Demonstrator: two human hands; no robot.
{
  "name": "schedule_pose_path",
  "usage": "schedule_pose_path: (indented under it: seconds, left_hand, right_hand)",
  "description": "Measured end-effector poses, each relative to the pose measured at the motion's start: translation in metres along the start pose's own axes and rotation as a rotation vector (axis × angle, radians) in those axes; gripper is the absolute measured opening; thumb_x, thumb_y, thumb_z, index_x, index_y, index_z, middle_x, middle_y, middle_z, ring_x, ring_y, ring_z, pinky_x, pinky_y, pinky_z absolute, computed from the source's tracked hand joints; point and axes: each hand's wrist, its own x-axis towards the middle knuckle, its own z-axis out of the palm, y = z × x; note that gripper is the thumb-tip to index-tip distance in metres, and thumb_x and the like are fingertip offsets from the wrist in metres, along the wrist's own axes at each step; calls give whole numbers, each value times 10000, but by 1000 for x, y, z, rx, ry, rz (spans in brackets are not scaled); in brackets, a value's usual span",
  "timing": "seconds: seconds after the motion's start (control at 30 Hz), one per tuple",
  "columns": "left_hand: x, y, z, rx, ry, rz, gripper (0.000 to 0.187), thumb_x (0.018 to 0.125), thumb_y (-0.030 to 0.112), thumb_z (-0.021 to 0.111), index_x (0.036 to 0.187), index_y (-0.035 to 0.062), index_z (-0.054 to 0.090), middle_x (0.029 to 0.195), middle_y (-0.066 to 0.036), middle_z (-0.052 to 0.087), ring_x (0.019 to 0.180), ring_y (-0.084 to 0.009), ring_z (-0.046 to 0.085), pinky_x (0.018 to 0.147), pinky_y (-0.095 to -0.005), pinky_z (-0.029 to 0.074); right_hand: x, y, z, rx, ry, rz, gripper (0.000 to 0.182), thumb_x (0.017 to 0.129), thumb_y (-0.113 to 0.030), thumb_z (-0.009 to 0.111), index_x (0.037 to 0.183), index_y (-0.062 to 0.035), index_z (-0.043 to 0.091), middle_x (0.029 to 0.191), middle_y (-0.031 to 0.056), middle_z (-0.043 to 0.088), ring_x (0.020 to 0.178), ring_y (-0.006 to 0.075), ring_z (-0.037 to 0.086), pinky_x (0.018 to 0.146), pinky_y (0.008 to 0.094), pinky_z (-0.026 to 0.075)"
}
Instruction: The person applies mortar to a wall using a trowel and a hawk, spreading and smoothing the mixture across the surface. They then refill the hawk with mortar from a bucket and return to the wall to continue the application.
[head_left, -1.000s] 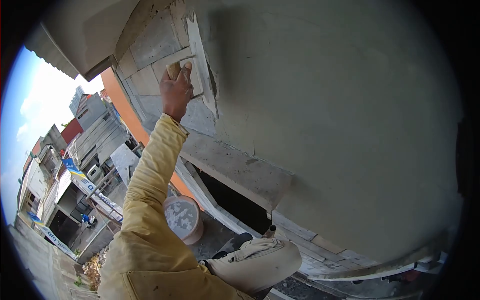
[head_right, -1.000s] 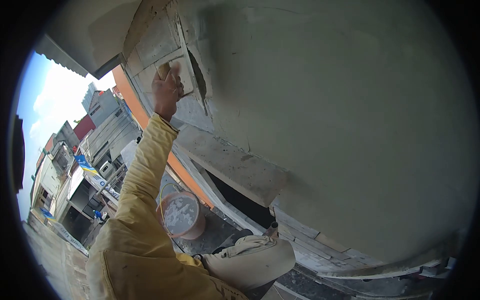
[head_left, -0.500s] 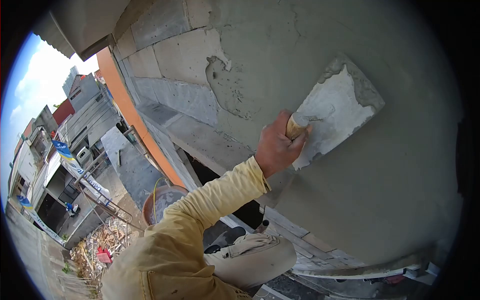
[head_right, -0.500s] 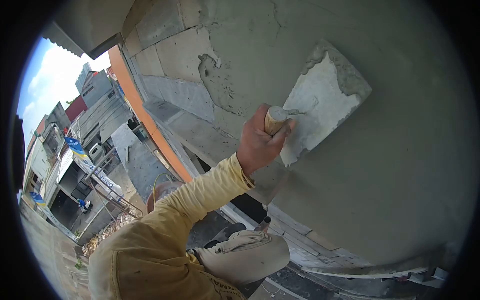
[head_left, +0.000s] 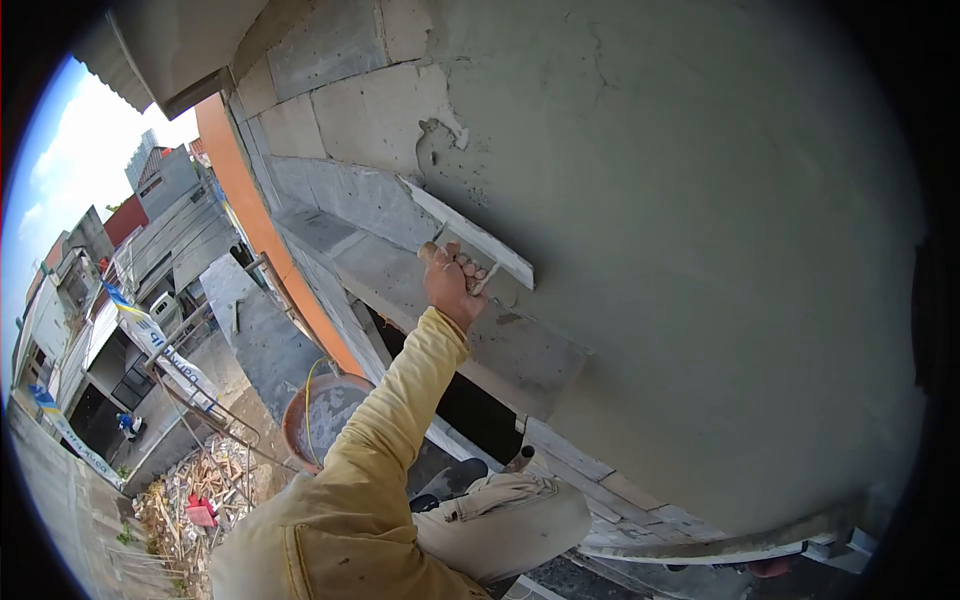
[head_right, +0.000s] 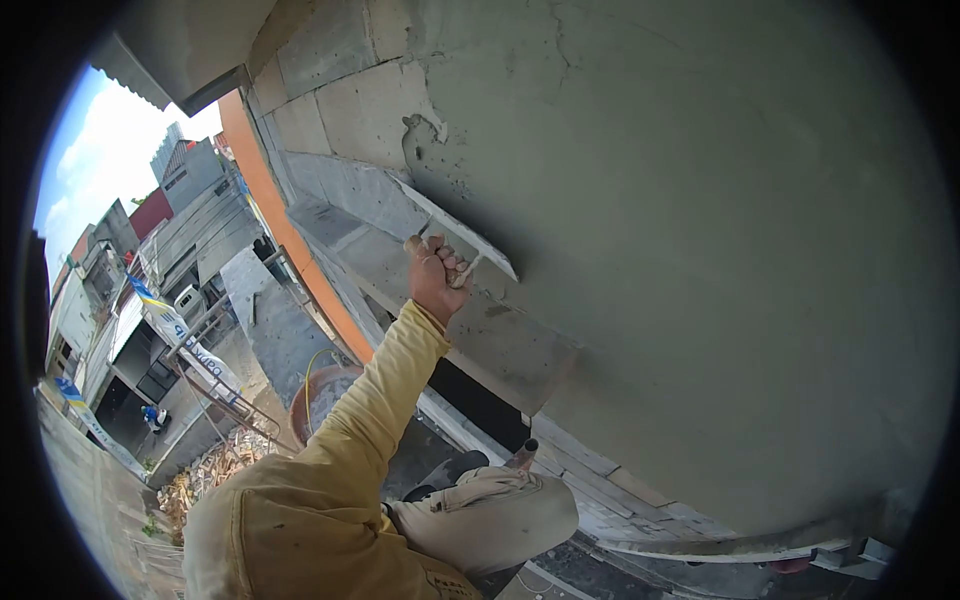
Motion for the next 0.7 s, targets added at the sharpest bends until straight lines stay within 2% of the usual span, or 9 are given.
schedule_pose_path:
  seconds: [0.2,0.3,0.37,0.53,0.6,0.67,0.7]
  left_hand:
    - [-1,24,36,85,-73,31,99,976,202,443,947,119,489,637,45,394,523,-96,406,512,-269,397]
    - [-13,39,71,55,-208,110,100,984,179,407,954,111,474,632,46,385,528,-93,404,512,-265,397]
    - [-19,52,96,86,-228,146,99,981,171,406,937,110,471,632,45,383,525,-92,400,510,-264,397]
    - [-28,92,174,142,-359,204,162,961,127,398,805,117,444,609,31,362,523,-102,384,528,-273,397]
    - [-55,103,218,183,-395,261,186,956,119,398,775,121,442,602,28,365,525,-108,384,529,-275,390]
    - [-52,119,252,159,-528,247,203,970,162,432,770,131,440,614,27,385,524,-102,383,525,-269,387]
    - [-51,126,266,158,-529,245,203,970,162,432,770,131,440,614,27,385,524,-102,383,525,-269,387]
  right_hand:
    - [7,8,26,22,-33,-1,442,896,-370,650,1172,-46,531,866,70,659,795,190,626,707,316,497]
    - [10,8,36,37,-40,-4,446,896,-371,651,1175,-46,530,866,71,660,796,191,626,709,315,497]
    - [14,5,43,47,-48,-14,448,895,-372,651,1177,-46,529,867,71,661,797,191,627,710,315,497]
    - [15,3,61,72,-53,-27,454,895,-374,652,1182,-45,527,868,71,662,800,192,628,713,315,498]
    - [11,1,62,75,-45,-26,456,894,-375,652,1184,-45,526,868,72,663,801,192,628,714,315,498]
    - [9,0,64,76,-40,-29,459,894,-376,652,1185,-45,525,869,72,663,802,192,629,716,315,498]
    - [6,0,65,77,-37,-28,460,894,-377,652,1186,-45,525,869,72,664,803,193,629,716,315,498]
